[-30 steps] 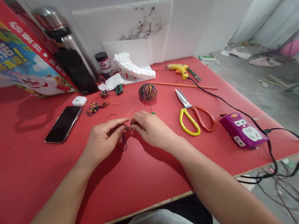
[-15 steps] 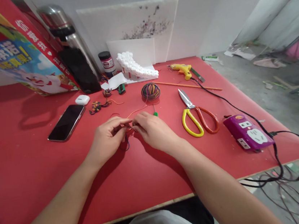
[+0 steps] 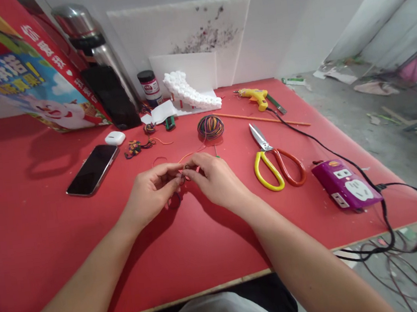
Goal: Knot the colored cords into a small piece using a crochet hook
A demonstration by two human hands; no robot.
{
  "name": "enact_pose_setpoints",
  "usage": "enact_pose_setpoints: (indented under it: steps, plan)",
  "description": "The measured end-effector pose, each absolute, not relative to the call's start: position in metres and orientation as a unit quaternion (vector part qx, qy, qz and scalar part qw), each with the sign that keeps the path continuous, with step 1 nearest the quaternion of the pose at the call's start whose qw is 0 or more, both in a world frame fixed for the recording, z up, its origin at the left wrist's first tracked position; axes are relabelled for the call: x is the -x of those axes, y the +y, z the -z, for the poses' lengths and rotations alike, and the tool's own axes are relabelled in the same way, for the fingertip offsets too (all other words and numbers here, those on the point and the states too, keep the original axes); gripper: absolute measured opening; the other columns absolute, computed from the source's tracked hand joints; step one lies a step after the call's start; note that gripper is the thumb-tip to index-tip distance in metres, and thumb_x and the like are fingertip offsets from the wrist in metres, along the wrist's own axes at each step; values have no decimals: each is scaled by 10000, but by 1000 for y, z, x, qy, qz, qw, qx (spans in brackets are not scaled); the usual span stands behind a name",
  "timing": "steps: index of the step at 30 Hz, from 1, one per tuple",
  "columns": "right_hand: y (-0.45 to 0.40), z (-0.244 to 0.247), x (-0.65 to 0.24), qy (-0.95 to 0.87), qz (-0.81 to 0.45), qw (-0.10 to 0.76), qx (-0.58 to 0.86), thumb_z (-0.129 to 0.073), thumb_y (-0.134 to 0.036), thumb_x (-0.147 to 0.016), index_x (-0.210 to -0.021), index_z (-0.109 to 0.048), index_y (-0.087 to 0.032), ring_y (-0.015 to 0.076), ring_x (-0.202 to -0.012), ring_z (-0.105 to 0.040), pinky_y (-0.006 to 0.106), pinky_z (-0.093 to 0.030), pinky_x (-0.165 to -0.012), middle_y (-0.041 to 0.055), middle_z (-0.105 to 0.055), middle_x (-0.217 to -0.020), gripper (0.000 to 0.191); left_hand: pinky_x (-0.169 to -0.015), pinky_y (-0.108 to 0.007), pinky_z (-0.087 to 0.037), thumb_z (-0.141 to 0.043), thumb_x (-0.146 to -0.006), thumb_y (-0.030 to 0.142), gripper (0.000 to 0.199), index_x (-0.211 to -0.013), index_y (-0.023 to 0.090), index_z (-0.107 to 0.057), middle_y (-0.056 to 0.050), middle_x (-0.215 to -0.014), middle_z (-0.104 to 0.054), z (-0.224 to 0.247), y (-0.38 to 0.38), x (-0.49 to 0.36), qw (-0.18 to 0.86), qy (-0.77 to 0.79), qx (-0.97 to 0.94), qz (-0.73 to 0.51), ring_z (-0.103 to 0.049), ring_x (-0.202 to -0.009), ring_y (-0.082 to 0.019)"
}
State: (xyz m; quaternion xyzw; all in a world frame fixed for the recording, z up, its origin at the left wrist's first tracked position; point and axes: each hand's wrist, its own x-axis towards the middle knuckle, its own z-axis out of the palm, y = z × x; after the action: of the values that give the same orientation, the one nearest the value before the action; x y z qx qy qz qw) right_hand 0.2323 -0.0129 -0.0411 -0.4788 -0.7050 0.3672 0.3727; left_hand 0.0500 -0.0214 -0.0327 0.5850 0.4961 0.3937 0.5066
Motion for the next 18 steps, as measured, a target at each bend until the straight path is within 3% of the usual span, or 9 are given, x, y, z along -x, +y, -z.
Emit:
enact_pose_setpoints:
  steps: [3,9,14,18]
  plan:
    - [-11,39,-232,-648,-442,394,478,-642,-336,-919,-853,-668,-192,149,-673,-565,296,-398,-627,28,-704,-789,161,-434,-226,-459,-766,-811,262,255,-1041,153,-770,-3,-670,-677,29,-21,-49,562,489,-539,-394,-617,-519,-128]
    - [-11,38,-228,-534,-537,452,472,-800,-429,-783,-903,-647,-195,99,-547,-459,254,-294,-488,-15,-641,-714,305,-462,-225,-468,-806,-781,313,224,-935,154,-774,-13,-690,-708,28,-20,-49,630,466,-471,-406,-618,-530,-114]
    - [-12,38,-224,-523,-537,464,472,-863,-483,-719,-915,-665,-190,114,-605,-518,247,-328,-486,-10,-633,-732,405,-427,-204,-393,-828,-730,290,153,-757,160,-752,23,-567,-617,27,-22,-53,607,492,-491,-386,-480,-461,-72]
    - [-14,36,-223,-492,-564,478,460,-813,-524,-773,-897,-648,-197,87,-485,-429,244,-283,-440,-55,-558,-610,387,-406,-203,-354,-811,-753,330,181,-740,179,-712,36,-512,-570,27,-21,-54,598,498,-482,-404,-454,-433,-78]
